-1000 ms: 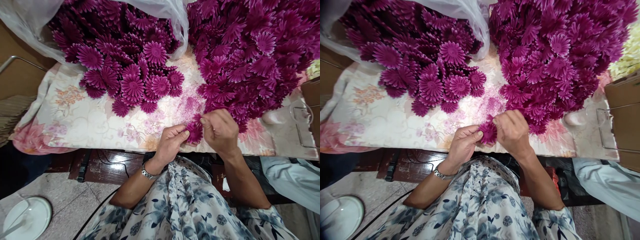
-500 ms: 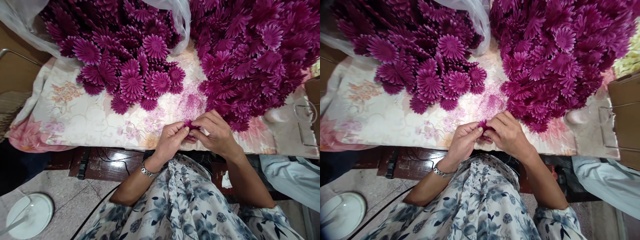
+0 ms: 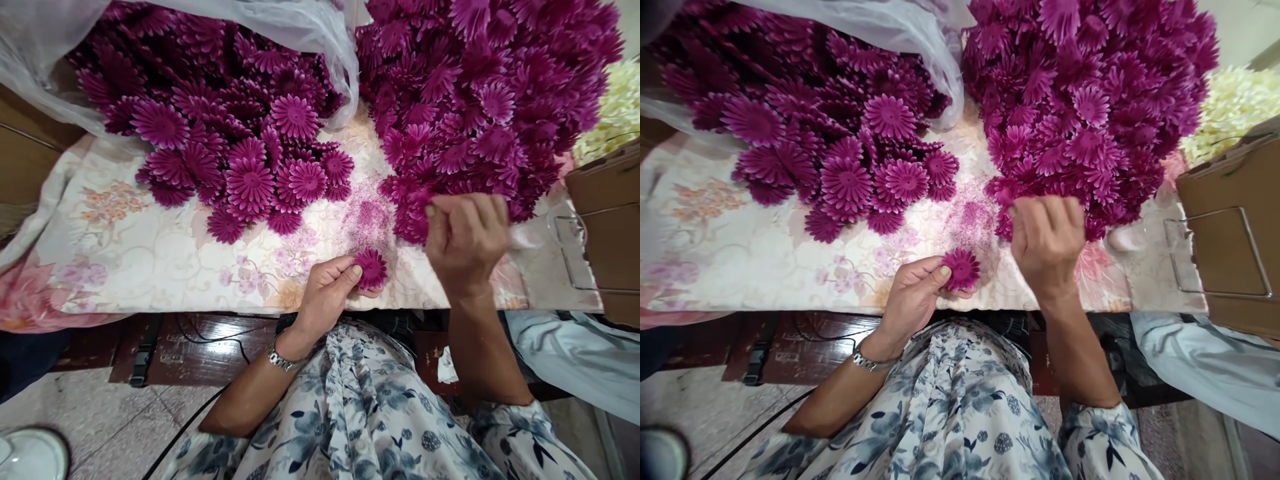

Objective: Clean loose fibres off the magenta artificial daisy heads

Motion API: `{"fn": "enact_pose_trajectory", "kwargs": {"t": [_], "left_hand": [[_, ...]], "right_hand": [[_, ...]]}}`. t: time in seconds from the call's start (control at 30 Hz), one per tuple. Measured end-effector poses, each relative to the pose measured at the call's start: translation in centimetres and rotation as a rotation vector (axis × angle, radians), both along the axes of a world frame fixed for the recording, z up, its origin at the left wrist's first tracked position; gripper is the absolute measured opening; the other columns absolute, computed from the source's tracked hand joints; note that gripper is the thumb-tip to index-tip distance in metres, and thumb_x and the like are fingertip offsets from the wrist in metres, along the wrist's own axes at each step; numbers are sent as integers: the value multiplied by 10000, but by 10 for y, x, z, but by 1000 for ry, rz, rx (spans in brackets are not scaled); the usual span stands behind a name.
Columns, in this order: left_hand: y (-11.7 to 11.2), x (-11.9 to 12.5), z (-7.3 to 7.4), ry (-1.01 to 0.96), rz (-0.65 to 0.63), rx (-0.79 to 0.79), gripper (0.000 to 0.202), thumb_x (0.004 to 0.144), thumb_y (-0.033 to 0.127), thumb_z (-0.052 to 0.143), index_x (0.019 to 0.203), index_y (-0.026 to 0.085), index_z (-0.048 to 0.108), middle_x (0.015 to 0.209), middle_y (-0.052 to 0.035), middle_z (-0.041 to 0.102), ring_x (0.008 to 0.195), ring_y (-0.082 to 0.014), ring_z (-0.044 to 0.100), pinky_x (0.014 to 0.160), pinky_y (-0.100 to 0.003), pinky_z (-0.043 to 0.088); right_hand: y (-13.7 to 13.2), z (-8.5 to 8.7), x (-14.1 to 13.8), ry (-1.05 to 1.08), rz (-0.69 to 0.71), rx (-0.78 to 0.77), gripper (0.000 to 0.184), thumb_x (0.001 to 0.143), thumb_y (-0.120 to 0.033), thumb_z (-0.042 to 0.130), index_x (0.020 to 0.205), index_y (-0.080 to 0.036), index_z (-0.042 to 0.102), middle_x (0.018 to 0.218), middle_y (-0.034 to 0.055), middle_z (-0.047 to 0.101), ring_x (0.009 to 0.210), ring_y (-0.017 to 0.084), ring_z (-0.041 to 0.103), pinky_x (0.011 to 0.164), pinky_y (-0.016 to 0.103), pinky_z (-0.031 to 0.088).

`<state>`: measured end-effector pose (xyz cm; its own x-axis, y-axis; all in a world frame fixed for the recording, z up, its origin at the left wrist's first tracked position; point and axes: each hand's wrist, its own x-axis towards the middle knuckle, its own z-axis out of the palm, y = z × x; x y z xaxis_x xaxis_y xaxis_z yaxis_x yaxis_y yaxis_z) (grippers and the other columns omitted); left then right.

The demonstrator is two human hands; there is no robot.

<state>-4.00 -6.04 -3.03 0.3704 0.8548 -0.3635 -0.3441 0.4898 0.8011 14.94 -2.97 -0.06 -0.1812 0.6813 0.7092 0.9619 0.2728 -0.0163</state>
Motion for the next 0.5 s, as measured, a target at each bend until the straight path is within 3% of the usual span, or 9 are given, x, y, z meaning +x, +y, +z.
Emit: {"fn": "enact_pose_trajectory", "kwargs": {"t": [0.07,0.13,0.23,0.33,0.4,0.5], "left_hand": [[1,1,1,2,-2,-11,283,740,403,671,738,120,673,613,-10,657,559,-142,660,541,-250,575],[3,2,3,-12,3,-20,256,752,376,664,753,121,672,633,-13,664,586,-145,671,556,-251,581],[6,5,4,-76,10,-29,215,760,331,655,747,116,663,655,-19,669,629,-149,678,607,-275,596],[7,7,6,-146,7,-59,192,740,308,665,734,117,648,651,-16,663,634,-149,669,627,-302,602],[6,8,6,-168,5,-78,189,726,302,677,700,119,633,636,-8,650,625,-146,661,624,-308,602],[4,8,4,-180,-9,-49,171,733,287,678,698,125,639,650,-3,650,632,-142,660,631,-304,597]], "right_hand": [[4,8,14,4,-108,-48,141,873,-286,522,910,-203,630,867,89,631,847,231,531,761,392,352],[2,13,18,19,-122,-77,171,862,-301,542,966,-207,641,958,100,634,912,251,533,798,414,354],[-10,12,5,56,108,-139,214,836,-278,589,1029,-193,624,966,88,636,892,212,554,781,373,412],[-21,2,-17,104,400,-358,150,841,-239,580,973,-175,607,883,68,637,832,173,561,739,322,461],[-26,-4,-27,142,456,-421,67,850,-210,560,893,-171,592,804,56,629,778,163,556,711,312,464],[-27,-11,-33,165,445,-363,43,849,-168,551,815,-178,576,718,36,613,712,152,553,665,297,456]]}}
